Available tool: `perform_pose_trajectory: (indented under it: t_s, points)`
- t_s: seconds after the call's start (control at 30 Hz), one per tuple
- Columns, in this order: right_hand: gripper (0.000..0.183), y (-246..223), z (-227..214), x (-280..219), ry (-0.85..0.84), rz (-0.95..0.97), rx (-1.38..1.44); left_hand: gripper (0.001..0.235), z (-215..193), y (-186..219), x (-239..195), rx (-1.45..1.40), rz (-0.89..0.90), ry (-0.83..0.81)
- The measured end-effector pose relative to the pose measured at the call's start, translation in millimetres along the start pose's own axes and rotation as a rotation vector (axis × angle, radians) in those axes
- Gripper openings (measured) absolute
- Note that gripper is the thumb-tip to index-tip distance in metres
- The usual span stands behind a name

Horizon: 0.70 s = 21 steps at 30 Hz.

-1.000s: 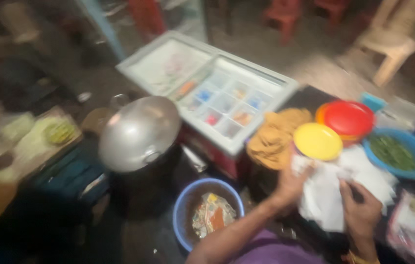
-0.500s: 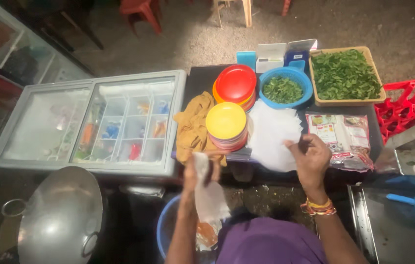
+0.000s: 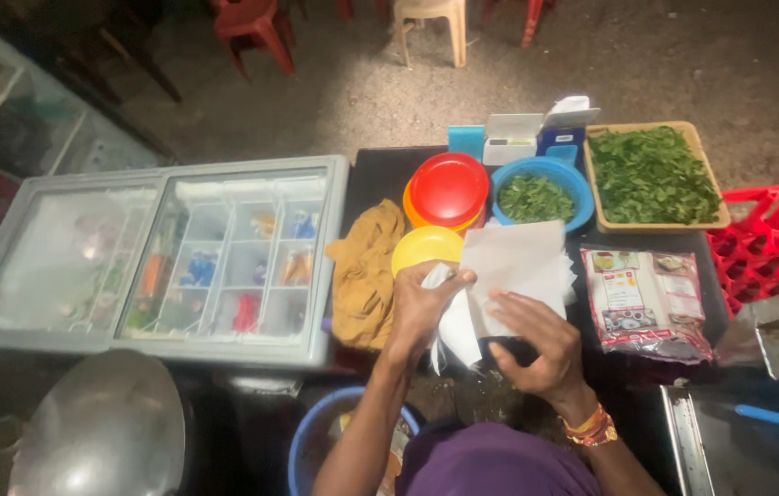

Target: The person folds and separates thin white paper sheets on a counter next to bowls of chopped greens and colored plates. They handle the sheets one by one, folding and stacking them on the work surface.

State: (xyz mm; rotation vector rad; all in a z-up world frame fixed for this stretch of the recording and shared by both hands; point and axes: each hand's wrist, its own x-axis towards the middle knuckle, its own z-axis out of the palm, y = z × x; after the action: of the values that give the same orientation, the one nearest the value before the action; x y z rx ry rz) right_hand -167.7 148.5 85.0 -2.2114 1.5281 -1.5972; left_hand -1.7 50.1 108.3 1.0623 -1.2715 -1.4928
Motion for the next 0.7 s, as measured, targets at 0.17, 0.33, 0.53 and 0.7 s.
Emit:
perform_pose_trajectory:
  t_s: [0.17,0.33,0.53,0.7]
  points:
    - [0.043,12.3,6.5,18.8,0.112,0.419,0.216,0.016,6.7,-14.9,14.3,0.044,0.005,-0.068]
    - [0.059,18.8,2.6,41.5,0.244,0.223,-0.12,0.016,9.7,-11.7,22.7,0.138,0.046,-0.266]
    - [0.039,100.0,-28.7,8.7,-0.089,0.781,0.449,0.02,-14.8,-2.1,27.0,0.393,0.058,-0.329]
    - [0.03,127.1,-36.2,-27.2,-0.325,1.013,0.581,0.019,-22.1,0.9,44.2,0.314,0.269,-0.225]
